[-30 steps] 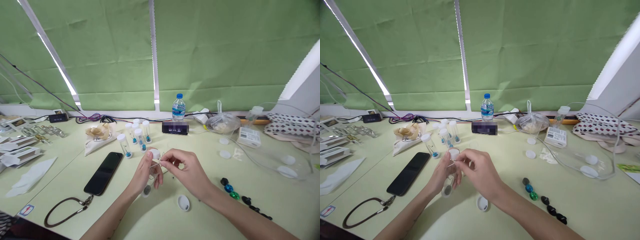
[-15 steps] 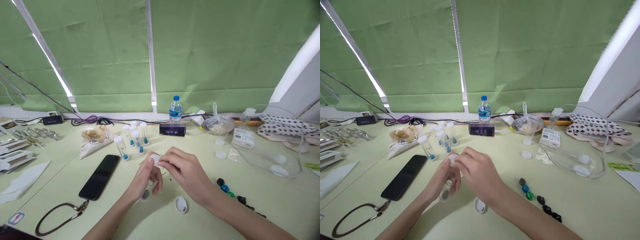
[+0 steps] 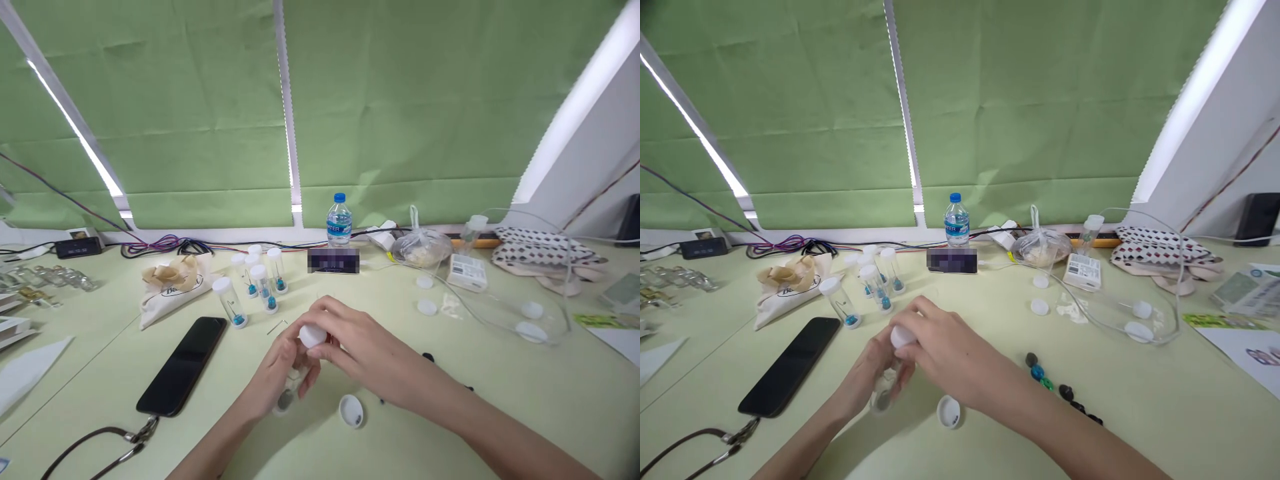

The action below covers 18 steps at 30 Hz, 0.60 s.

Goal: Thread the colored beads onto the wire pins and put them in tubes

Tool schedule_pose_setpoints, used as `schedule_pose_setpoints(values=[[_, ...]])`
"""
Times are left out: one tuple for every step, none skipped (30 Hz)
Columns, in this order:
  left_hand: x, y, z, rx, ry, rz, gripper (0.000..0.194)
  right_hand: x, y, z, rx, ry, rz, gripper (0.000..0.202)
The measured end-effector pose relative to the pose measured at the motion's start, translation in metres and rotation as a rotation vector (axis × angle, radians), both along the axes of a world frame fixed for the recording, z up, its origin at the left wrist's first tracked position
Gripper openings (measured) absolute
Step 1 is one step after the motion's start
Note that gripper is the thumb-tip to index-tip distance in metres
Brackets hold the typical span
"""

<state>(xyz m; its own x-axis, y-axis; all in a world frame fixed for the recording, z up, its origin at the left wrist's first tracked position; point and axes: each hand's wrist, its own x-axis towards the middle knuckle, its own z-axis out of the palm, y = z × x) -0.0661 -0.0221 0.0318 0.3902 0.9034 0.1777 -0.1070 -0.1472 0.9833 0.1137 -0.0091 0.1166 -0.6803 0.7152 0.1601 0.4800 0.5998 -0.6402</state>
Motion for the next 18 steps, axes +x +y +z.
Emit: schedule_pose_setpoints(values=[[0.000, 0.001, -0.001, 0.020, -0.032, 0.007, 0.066, 0.001, 0.000, 0.001, -0.013, 0.031, 0.011, 0.023], [0.000, 0.001, -0.002, 0.029, -0.056, 0.013, 0.069, 0.001, 0.000, 0.001, -0.023, 0.055, 0.027, 0.026], [0.001, 0.002, -0.003, 0.031, -0.071, 0.013, 0.071, 0.002, 0.001, 0.001, -0.033, 0.065, 0.046, 0.027], [0.001, 0.002, -0.004, 0.032, -0.077, 0.009, 0.071, 0.002, 0.001, 0.001, -0.038, 0.062, 0.064, 0.028], [0.002, 0.003, -0.006, 0.031, -0.075, 0.002, 0.070, 0.003, 0.001, 0.000, -0.041, 0.051, 0.075, 0.028], [0.004, 0.003, -0.009, 0.032, -0.071, -0.003, 0.066, 0.003, 0.001, 0.000, -0.037, 0.035, 0.075, 0.027], [0.005, 0.003, -0.011, 0.031, -0.068, 0.003, 0.062, 0.003, 0.001, -0.001, -0.027, 0.021, 0.066, 0.026], [0.007, 0.003, -0.013, 0.032, -0.063, 0.021, 0.055, 0.004, 0.001, -0.001, -0.010, 0.010, 0.051, 0.024], [0.009, 0.002, -0.015, 0.029, -0.048, 0.051, 0.048, 0.004, 0.002, -0.002, 0.009, 0.004, 0.035, 0.023], [0.011, 0.002, -0.016, 0.023, -0.020, 0.087, 0.040, 0.005, 0.002, -0.001, 0.026, -0.001, 0.019, 0.021], [0.012, 0.001, -0.016, 0.017, 0.015, 0.121, 0.034, 0.005, 0.003, -0.001, 0.037, -0.006, 0.006, 0.021], [0.014, 0.000, -0.015, 0.010, 0.056, 0.150, 0.030, 0.005, 0.003, 0.000, 0.043, -0.013, -0.002, 0.020], [0.015, -0.001, -0.015, -0.002, 0.099, 0.167, 0.026, 0.006, 0.003, 0.000, 0.041, -0.023, -0.001, 0.020], [0.016, -0.002, -0.014, -0.015, 0.135, 0.175, 0.023, 0.006, 0.003, 0.001, 0.034, -0.033, 0.007, 0.021], [0.017, -0.003, -0.013, -0.029, 0.160, 0.178, 0.020, 0.006, 0.003, 0.002, 0.027, -0.040, 0.020, 0.022], [0.017, -0.003, -0.012, -0.043, 0.176, 0.177, 0.017, 0.006, 0.003, 0.002, 0.021, -0.045, 0.033, 0.023], [0.018, -0.004, -0.012, -0.058, 0.185, 0.174, 0.016, 0.006, 0.003, 0.002, 0.017, -0.050, 0.046, 0.025], [0.018, -0.003, -0.013, -0.074, 0.188, 0.165, 0.017, 0.006, 0.003, 0.002, 0.015, -0.053, 0.054, 0.027]])
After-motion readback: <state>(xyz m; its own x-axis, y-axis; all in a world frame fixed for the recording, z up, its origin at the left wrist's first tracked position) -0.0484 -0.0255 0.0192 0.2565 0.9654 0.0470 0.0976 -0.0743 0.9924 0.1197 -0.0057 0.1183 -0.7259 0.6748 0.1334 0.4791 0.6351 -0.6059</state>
